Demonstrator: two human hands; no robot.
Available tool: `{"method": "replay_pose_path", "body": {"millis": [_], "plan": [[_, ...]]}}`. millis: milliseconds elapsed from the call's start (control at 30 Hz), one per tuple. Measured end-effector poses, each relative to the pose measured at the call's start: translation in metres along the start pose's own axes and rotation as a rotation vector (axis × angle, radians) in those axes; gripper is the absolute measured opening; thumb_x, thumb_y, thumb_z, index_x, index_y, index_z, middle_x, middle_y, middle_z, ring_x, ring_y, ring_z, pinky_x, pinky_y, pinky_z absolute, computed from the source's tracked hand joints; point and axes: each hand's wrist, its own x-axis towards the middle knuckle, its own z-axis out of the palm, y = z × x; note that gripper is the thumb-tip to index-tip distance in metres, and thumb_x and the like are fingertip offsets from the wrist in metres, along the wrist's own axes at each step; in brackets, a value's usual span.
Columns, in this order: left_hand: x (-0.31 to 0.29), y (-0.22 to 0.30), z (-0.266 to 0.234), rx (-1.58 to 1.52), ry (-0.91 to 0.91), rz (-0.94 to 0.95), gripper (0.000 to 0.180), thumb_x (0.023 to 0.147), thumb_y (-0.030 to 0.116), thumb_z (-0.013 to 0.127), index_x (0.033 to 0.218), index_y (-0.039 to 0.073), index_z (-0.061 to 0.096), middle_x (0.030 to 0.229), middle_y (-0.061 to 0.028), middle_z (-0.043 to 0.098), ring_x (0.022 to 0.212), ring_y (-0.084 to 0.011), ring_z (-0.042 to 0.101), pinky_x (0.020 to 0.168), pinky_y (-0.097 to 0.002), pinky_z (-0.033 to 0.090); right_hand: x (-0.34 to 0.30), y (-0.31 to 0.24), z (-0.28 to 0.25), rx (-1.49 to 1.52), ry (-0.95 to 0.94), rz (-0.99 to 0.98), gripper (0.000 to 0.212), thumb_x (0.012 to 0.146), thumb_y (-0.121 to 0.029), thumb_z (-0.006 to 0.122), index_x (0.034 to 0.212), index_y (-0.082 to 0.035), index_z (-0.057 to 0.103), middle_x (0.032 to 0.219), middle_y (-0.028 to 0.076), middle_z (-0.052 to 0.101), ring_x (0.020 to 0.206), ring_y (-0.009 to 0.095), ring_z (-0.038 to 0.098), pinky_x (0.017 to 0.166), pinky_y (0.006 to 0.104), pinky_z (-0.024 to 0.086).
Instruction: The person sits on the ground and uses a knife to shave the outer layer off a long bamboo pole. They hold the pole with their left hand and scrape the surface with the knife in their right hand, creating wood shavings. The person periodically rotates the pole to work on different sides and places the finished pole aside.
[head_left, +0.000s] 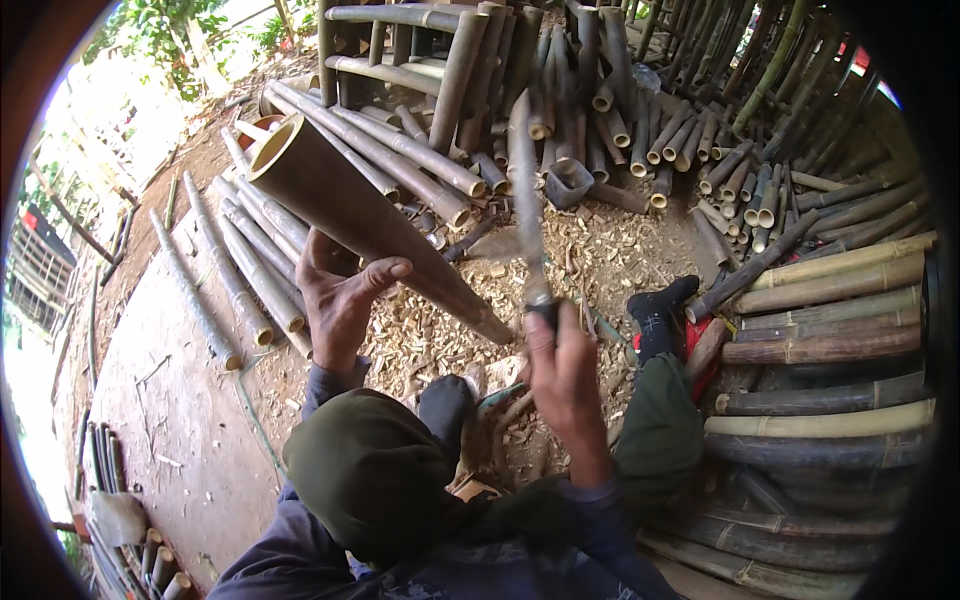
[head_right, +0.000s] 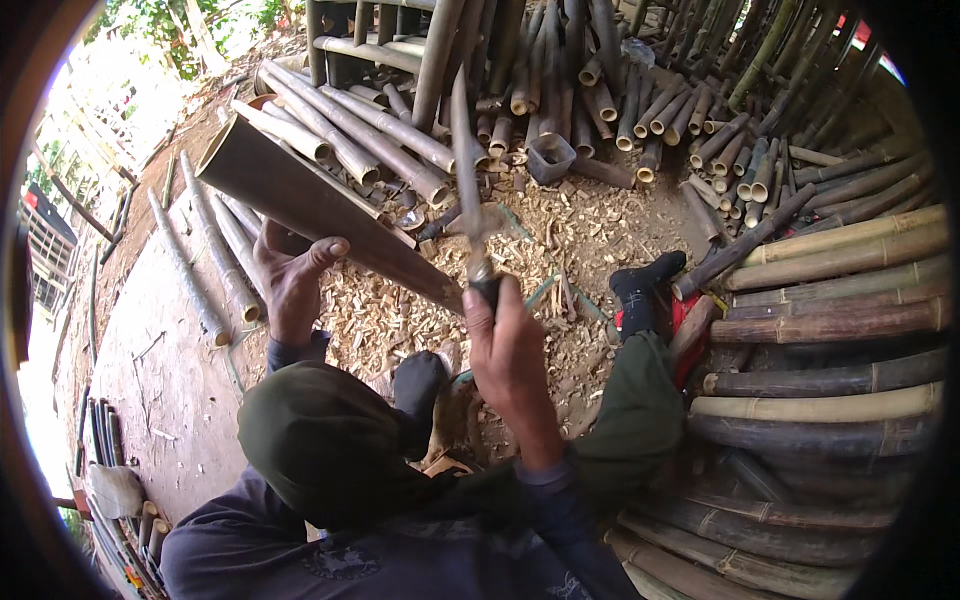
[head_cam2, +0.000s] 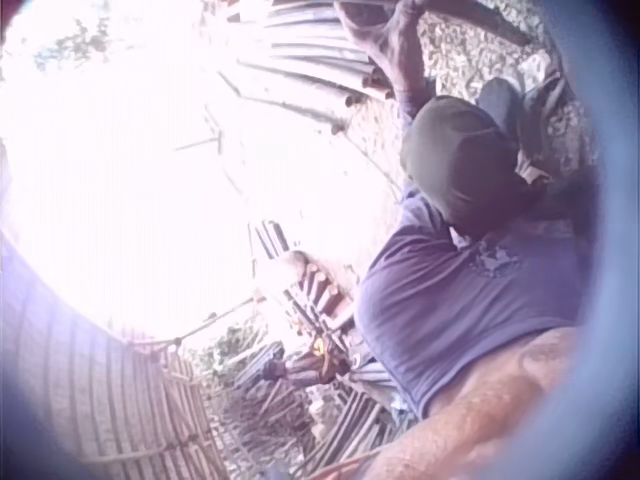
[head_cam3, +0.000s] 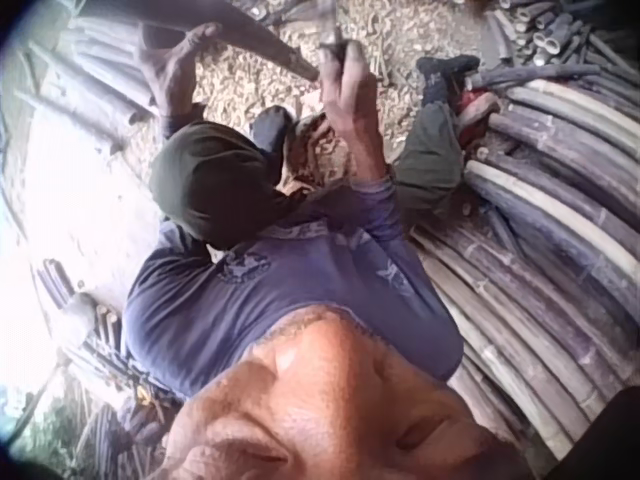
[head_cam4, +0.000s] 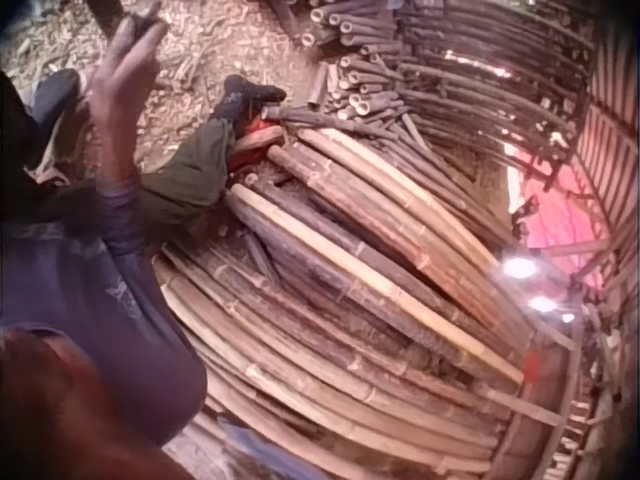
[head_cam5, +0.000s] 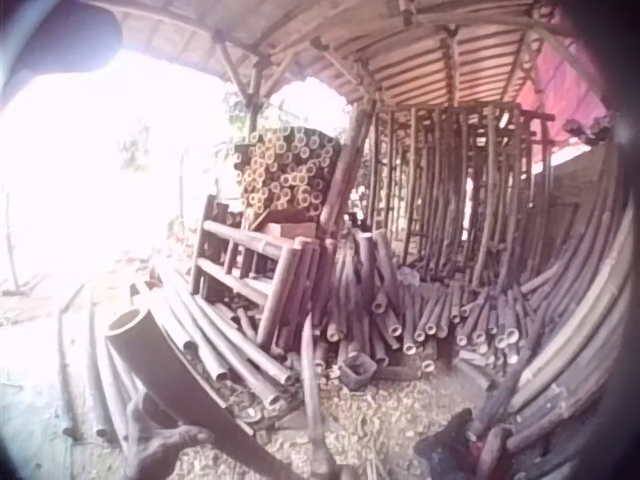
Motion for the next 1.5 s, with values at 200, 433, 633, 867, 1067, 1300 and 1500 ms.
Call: {"method": "replay_pose_path", "body": {"millis": [200, 433, 633, 867, 1067, 1300, 1500], "plan": [[-0.002, 0.006, 0.023, -0.02, -0.02, -0.082, 0.07, 0.074, 0.007, 0.096, 0.132, -0.002, 0.058, 0.121, -0.0109, 0.071, 0.11, -0.0207, 0.07, 0.097, -0.0358, 0.059, -0.02, 0.103, 0.041, -0.093, 0.238, -0.207, 0.035, 0.105, -0.017, 0.055, 0.131, 0.003, 0.043, 0.084, 0.025, 0.068, 0.075, 0.037, 0.072, 0.062, 0.0472, 0.055], [-0.001, -0.003, 0.006, 0.032, -0.045, -0.024, 0.07, 0.075, 0.008, 0.096, 0.132, -0.002, 0.058, 0.123, -0.012, 0.07, 0.111, -0.0219, 0.07, 0.098, -0.0361, 0.059, 0.003, 0.045, 0.016, -0.243, -0.07, 0.068, 0.031, 0.109, -0.031, 0.053, 0.111, 0.0, 0.056, 0.083, 0.021, 0.067, 0.075, 0.038, 0.068, 0.062, 0.0506, 0.05], [-0.001, 0.008, 0.01, -0.001, -0.052, -0.041, 0.068, 0.076, 0.005, 0.095, 0.133, -0.002, 0.058, 0.122, -0.0113, 0.071, 0.113, -0.0218, 0.069, 0.1, -0.0377, 0.058, -0.007, -0.029, -0.005, 0.278, 0.293, -0.394, 0.019, 0.108, -0.014, 0.053, 0.117, 0.002, 0.053, 0.082, 0.012, 0.067, 0.064, 0.026, 0.065, 0.057, 0.0421, 0.049], [0.0, 0.003, 0.019, -0.033, -0.052, -0.106, 0.073, 0.075, 0.013, 0.097, 0.134, -0.004, 0.058, 0.124, -0.0145, 0.071, 0.114, -0.0239, 0.069, 0.099, -0.0392, 0.058, -0.005, 0.097, 0.033, -0.412, -0.036, 0.097, 0.04, 0.104, -0.039, 0.058, 0.121, -0.003, 0.056, 0.089, 0.03, 0.071, 0.086, 0.052, 0.069, 0.076, 0.0637, 0.053], [-0.003, -0.004, 0.012, 0.019, -0.061, -0.053, 0.061, 0.079, 0.003, 0.092, 0.13, -0.004, 0.059, 0.118, -0.0124, 0.072, 0.109, -0.0212, 0.071, 0.097, -0.0353, 0.059, 0.006, -0.034, -0.021, -0.11, 0.118, -0.156, 0.029, 0.111, -0.03, 0.052, 0.109, -0.001, 0.055, 0.074, 0.007, 0.061, 0.057, 0.014, 0.06, 0.05, 0.0329, 0.046], [-0.008, -0.005, 0.032, -0.01, -0.096, 0.018, 0.064, 0.078, 0.011, 0.095, 0.13, -0.004, 0.06, 0.117, -0.0127, 0.073, 0.109, -0.0225, 0.07, 0.099, -0.0391, 0.057, -0.022, 0.154, 0.046, -0.481, 0.073, 0.084, 0.032, 0.106, -0.029, 0.056, 0.118, 0.0, 0.052, 0.099, 0.033, 0.067, 0.085, 0.055, 0.067, 0.069, 0.0587, 0.053], [-0.004, -0.002, 0.018, 0.008, -0.071, -0.046, 0.065, 0.077, 0.017, 0.096, 0.128, -0.004, 0.061, 0.116, -0.0123, 0.073, 0.11, -0.0224, 0.07, 0.101, -0.0395, 0.056, 0.005, 0.063, 0.002, -0.315, -0.003, 0.123, 0.034, 0.108, -0.033, 0.054, 0.11, 0.001, 0.055, 0.081, 0.025, 0.069, 0.074, 0.045, 0.071, 0.06, 0.0526, 0.053]]}}
